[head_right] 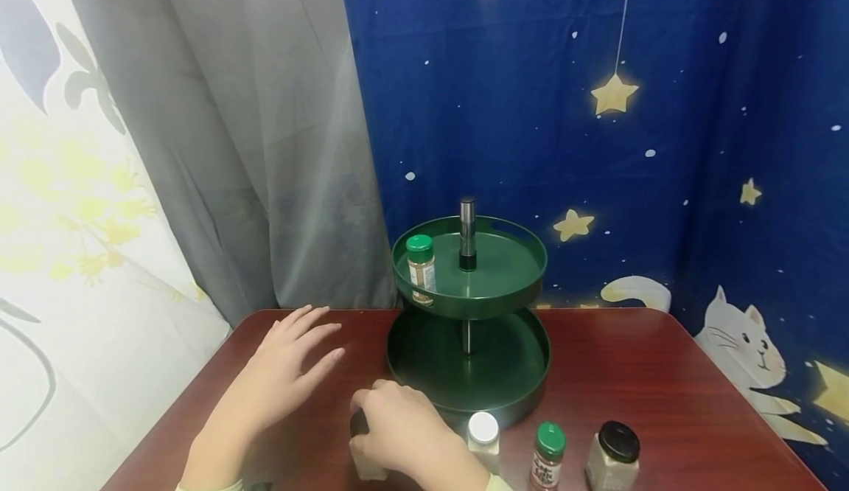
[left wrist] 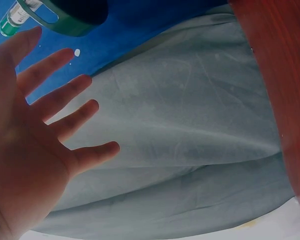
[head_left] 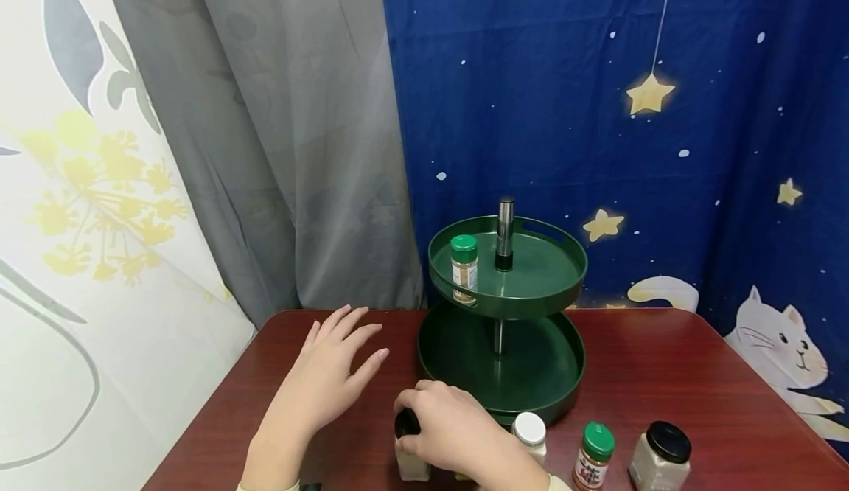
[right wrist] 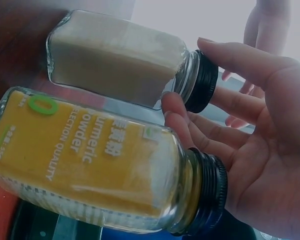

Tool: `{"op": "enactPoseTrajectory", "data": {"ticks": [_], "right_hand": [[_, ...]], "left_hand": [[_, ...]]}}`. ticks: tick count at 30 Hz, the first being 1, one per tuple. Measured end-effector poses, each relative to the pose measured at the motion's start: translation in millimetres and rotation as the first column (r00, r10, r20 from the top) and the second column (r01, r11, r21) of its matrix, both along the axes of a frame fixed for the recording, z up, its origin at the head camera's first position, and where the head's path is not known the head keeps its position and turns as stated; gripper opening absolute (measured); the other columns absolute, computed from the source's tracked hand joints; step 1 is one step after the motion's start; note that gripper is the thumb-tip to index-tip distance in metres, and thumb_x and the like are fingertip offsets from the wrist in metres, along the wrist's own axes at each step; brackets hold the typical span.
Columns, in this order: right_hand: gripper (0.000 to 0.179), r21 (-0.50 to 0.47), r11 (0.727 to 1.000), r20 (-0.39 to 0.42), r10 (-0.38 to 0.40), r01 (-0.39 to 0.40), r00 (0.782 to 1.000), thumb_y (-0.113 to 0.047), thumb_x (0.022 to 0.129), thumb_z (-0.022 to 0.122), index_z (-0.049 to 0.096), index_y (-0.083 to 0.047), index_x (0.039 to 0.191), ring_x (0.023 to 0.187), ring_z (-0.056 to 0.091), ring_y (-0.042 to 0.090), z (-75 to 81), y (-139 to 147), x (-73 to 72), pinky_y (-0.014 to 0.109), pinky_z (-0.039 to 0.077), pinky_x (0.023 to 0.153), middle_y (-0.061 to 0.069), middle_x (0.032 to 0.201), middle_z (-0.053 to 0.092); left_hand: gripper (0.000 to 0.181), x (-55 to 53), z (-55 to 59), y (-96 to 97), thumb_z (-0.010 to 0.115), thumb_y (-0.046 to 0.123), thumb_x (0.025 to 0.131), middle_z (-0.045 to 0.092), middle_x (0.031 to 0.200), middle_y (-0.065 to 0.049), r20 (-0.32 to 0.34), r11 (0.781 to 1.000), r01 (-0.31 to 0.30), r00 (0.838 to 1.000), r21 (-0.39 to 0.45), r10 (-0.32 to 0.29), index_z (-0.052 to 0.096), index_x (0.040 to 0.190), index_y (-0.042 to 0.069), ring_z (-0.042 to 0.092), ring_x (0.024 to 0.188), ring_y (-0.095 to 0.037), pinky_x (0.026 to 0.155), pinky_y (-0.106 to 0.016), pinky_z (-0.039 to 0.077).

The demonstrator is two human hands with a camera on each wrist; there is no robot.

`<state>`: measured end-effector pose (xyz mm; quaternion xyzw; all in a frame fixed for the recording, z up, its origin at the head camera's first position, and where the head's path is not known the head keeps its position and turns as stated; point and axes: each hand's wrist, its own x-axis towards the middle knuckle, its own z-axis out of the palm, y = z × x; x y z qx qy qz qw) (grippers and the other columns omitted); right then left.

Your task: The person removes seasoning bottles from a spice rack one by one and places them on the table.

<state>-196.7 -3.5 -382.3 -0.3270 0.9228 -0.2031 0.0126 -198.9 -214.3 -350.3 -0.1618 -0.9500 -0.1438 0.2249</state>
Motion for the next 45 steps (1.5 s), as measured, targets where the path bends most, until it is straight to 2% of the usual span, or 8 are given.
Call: {"op": "enactPoseTrajectory", "data": {"ticks": [7, 17, 24, 33, 45], "right_hand": [[0.024, -0.001, 1.0, -0.015, 0.001, -0.001, 1.0, -0.031, 0.086, 0.089, 0.079, -0.027, 0.107, 0.08, 0.061, 0.001, 0.6, -0.6, -0.3, 0.026, 0.057, 0.072, -0.013, 0.094, 0.07], [0.025, -0.001, 1.0, 0.018, 0.003, -0.003, 1.0, -0.032, 0.085, 0.09, 0.079, -0.027, 0.107, 0.079, 0.059, 0.001, 0.2, 1.3, 0.0, 0.025, 0.056, 0.073, -0.012, 0.093, 0.068], [0.025, 0.001, 1.0, 0.011, 0.008, -0.008, 1.0, -0.031, 0.085, 0.09, 0.079, -0.027, 0.108, 0.077, 0.057, 0.0, 1.2, 2.7, -0.6, 0.023, 0.056, 0.072, -0.012, 0.092, 0.066], [0.027, 0.005, 1.0, 0.067, 0.022, -0.023, 0.998, -0.03, 0.087, 0.088, 0.079, -0.025, 0.112, 0.077, 0.056, 0.0, -0.4, 3.9, -1.1, 0.022, 0.055, 0.073, -0.011, 0.094, 0.066], [0.027, -0.017, 0.999, 0.056, 0.046, -0.045, 0.997, -0.028, 0.087, 0.089, 0.079, -0.023, 0.112, 0.081, 0.058, -0.001, 4.1, 4.4, -1.5, 0.021, 0.057, 0.076, -0.012, 0.095, 0.069]], "left_hand": [[0.038, -0.2, 0.1, 0.1, 0.071, 0.039, 0.103, 0.059, 0.156, -0.009, -0.015, 1.0, 0.003, 1.0, 0.003, -0.003, 0.072, 0.136, 0.019, 0.044, 0.154, -0.039, 0.121, -0.076, 0.032], [0.039, -1.0, -1.0, -0.1, 0.07, 0.039, 0.103, 0.058, 0.157, -0.009, -0.004, 1.0, 0.006, 1.0, 0.007, -0.006, 0.072, 0.136, 0.02, 0.043, 0.155, -0.038, 0.122, -0.076, 0.031], [0.039, -1.5, 0.9, 0.6, 0.07, 0.039, 0.103, 0.058, 0.157, -0.009, -0.018, 1.0, 0.011, 1.0, 0.006, -0.011, 0.072, 0.137, 0.019, 0.044, 0.155, -0.038, 0.122, -0.076, 0.032], [0.039, -1.4, -1.0, 0.6, 0.07, 0.039, 0.104, 0.058, 0.157, -0.009, 0.006, 1.0, 0.009, 1.0, 0.009, -0.009, 0.071, 0.137, 0.019, 0.043, 0.155, -0.038, 0.122, -0.076, 0.032], [0.057, -5.2, -3.9, -4.2, 0.063, 0.052, 0.105, 0.055, 0.161, -0.009, 0.028, 1.0, -0.027, 0.999, 0.016, 0.026, 0.061, 0.151, 0.018, 0.042, 0.156, -0.038, 0.124, -0.073, 0.031]]}}
